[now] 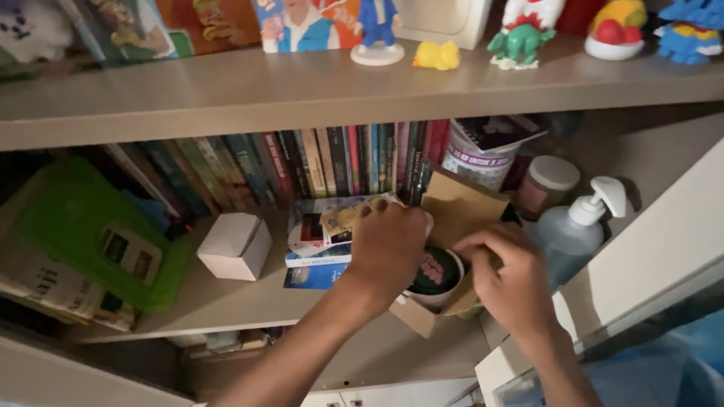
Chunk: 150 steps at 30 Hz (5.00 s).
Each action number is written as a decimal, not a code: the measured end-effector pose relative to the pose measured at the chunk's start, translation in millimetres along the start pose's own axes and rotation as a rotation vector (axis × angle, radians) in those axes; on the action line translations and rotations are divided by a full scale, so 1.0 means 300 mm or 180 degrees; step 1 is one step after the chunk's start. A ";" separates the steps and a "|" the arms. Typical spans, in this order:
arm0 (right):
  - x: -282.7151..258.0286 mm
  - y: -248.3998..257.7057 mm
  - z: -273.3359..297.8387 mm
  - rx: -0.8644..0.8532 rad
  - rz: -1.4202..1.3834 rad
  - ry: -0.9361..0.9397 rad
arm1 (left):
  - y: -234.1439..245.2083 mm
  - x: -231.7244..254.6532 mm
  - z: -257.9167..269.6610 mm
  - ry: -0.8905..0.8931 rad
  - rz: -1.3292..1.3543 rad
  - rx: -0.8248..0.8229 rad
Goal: The person opens a cabinet, removes several books and a notebook, takes out a small box to check its contents, and then gathers and moves various small items including papers, a pump bottle, and a small jar.
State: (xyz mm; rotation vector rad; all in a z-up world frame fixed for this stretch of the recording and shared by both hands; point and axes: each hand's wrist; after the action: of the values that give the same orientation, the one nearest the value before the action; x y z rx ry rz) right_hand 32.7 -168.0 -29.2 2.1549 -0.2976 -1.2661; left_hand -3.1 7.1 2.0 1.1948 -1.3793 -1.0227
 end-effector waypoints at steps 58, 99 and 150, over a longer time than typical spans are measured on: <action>0.144 -0.154 0.076 -0.0288 -0.0068 0.1855 | -0.165 -0.339 0.114 -0.1502 0.2983 0.0311; -0.093 -0.503 0.161 -0.1249 -0.1660 0.1189 | -0.197 -0.739 0.461 0.1460 0.1047 0.1938; 0.072 -0.550 -0.410 -0.1804 0.0677 0.2757 | -0.110 -0.685 0.578 0.0784 0.1637 0.2431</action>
State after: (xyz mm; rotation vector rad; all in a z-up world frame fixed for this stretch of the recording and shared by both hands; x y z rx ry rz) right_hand 130.0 -0.2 -101.6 1.8857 0.1790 -0.1775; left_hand -168.4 203.0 -86.2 1.3244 -1.8052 0.0409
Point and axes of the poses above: each hand's wrist, its own z-axis away from the middle knuckle, its own y-axis out of the back of the hand, x = y × z, and after that the axes turned 4 degrees about -x, right-handed
